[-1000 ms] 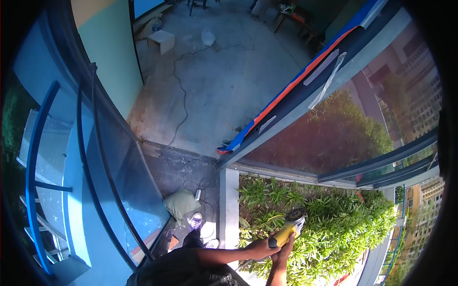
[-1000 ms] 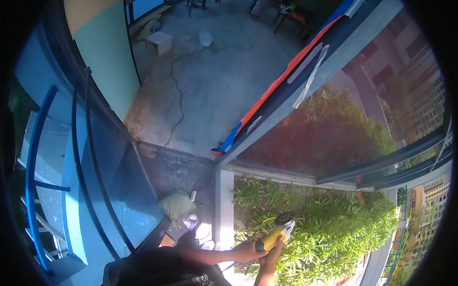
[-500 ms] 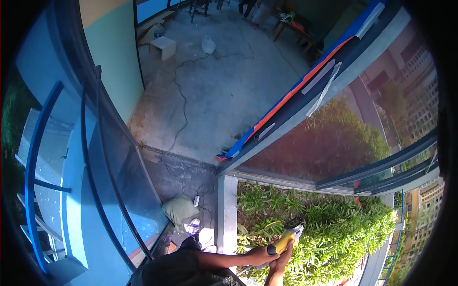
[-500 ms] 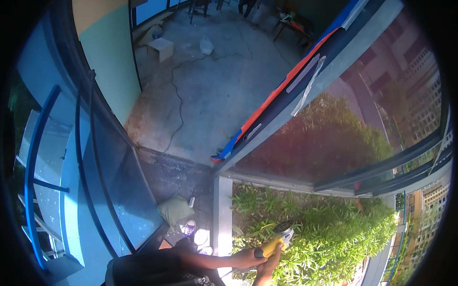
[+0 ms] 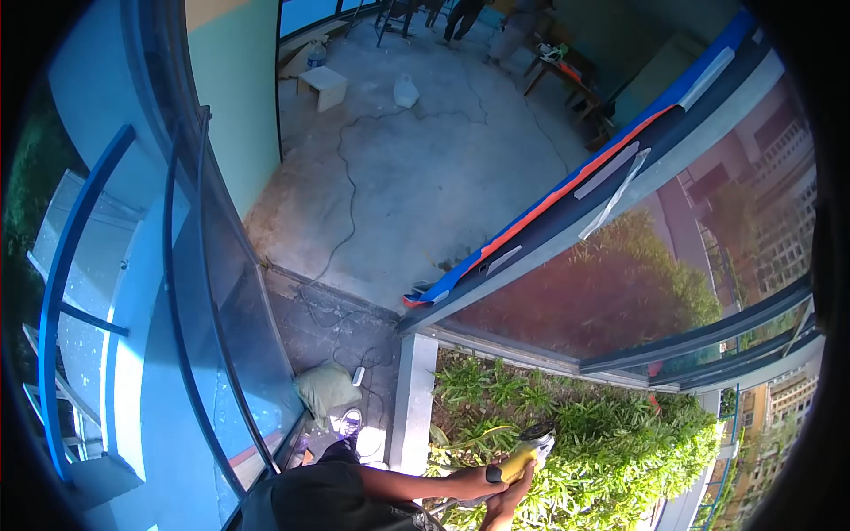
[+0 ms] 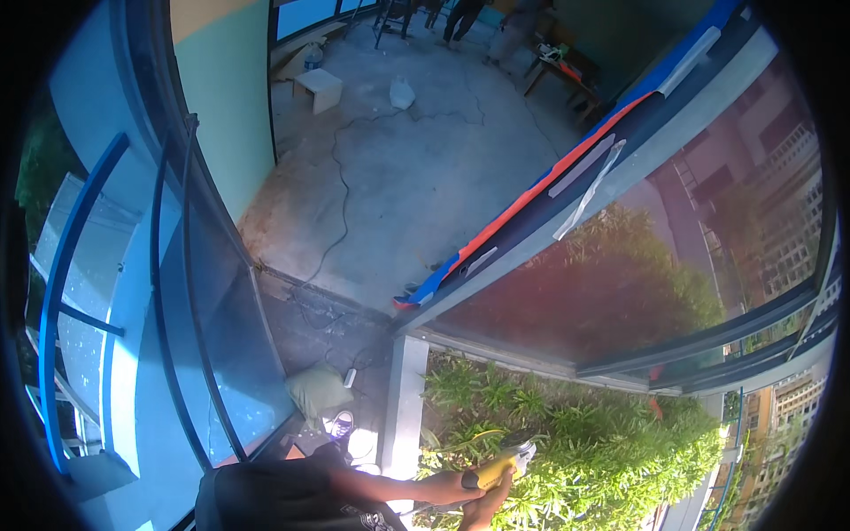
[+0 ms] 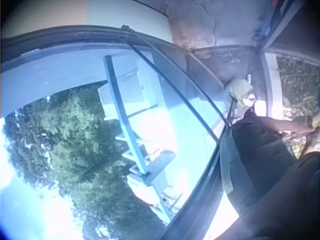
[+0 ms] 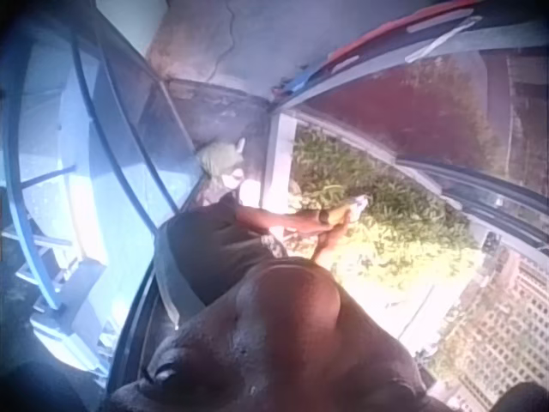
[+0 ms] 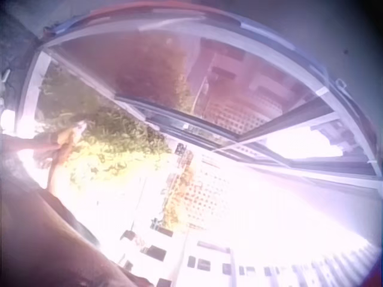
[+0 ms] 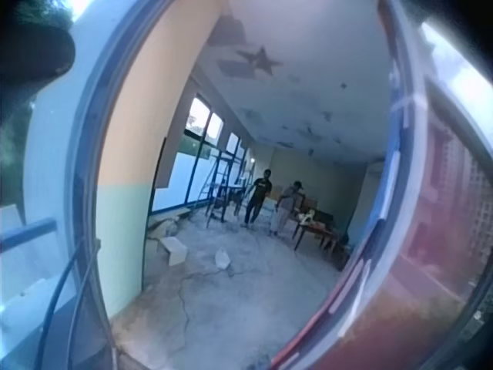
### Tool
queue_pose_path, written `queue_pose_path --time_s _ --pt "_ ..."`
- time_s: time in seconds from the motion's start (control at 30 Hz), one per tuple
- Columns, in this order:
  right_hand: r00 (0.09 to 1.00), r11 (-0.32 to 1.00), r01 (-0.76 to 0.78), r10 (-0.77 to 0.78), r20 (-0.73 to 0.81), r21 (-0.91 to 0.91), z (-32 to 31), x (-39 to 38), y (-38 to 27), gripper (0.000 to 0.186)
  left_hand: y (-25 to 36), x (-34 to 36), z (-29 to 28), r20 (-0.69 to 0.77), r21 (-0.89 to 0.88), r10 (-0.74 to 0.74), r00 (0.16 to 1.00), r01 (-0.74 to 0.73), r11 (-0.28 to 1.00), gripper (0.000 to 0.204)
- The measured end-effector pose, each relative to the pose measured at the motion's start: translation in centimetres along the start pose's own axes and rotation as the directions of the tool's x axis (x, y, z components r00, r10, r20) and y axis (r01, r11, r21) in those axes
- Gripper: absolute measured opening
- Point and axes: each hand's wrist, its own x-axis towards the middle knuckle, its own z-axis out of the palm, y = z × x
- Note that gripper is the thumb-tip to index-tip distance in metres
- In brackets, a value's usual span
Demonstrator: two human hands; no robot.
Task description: The person picks up a tile, carries it outside to a balcony, and uses an angle grinder to cut lines into the tile surface.
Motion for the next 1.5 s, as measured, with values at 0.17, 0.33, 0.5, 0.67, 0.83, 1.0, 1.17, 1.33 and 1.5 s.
queue_pose_path --time_s 0.17,0.33,0.5,0.67,0.83,1.0,1.17,1.33,1.5 --pt "1.000 0.999 -0.007 0.007 0.006 0.035 0.0 0.0 0.2 0.053 1.4 -1.4 -0.8 -0.037 -0.069 0.073 0.997 -0.075 0.995 0.075" --pt "0.999 0.997 -0.007 0.011 -0.043 0.074 0.2 0.2 0.2 0.053 0.8 -0.8 -0.4 0.015 -0.022 0.009 1.000 -0.009 1.000 0.074" --pt "0.999 0.997 -0.011 0.014 -0.045 0.076 0.1 -0.1 0.4 0.052 0.2 -0.6 0.1 -0.008 -0.034 0.046 0.999 -0.046 0.998 0.073" --pt "0.997 0.998 -0.033 0.037 -0.062 0.054 1.0 -1.0 -0.1 0.052 -0.5 -0.3 0.5 0.002 -0.040 0.045 0.999 -0.045 0.998 0.073" --pt "0.997 0.999 0.043 -0.044 -0.059 -0.017 -0.2 -0.5 0.1 0.053 2.1 -1.9 -0.4 -0.003 -0.074 0.043 0.999 -0.043 0.996 0.072" --pt "0.997 1.000 0.026 -0.025 -0.071 0.008 0.1 -0.8 0.1 0.053 0.7 -1.2 0.4 -0.039 -0.075 0.051 0.998 -0.054 0.996 0.069" --pt "0.998 0.999 0.032 -0.031 -0.055 0.027 0.0 -1.4 0.0 0.052 1.8 -2.1 0.1 -0.023 -0.065 0.043 0.999 -0.045 0.997 0.069" --pt "0.996 0.999 0.042 -0.041 -0.073 0.017 0.6 -2.2 -0.5 0.051 1.9 -2.4 0.1 -0.015 -0.085 0.083 0.996 -0.084 0.993 0.076" --pt "0.999 1.000 0.018 -0.018 -0.029 0.012 -1.4 -1.7 0.0 0.053 3.3 -3.3 -0.5 0.040 -0.080 0.037 0.999 -0.033 0.996 0.077"
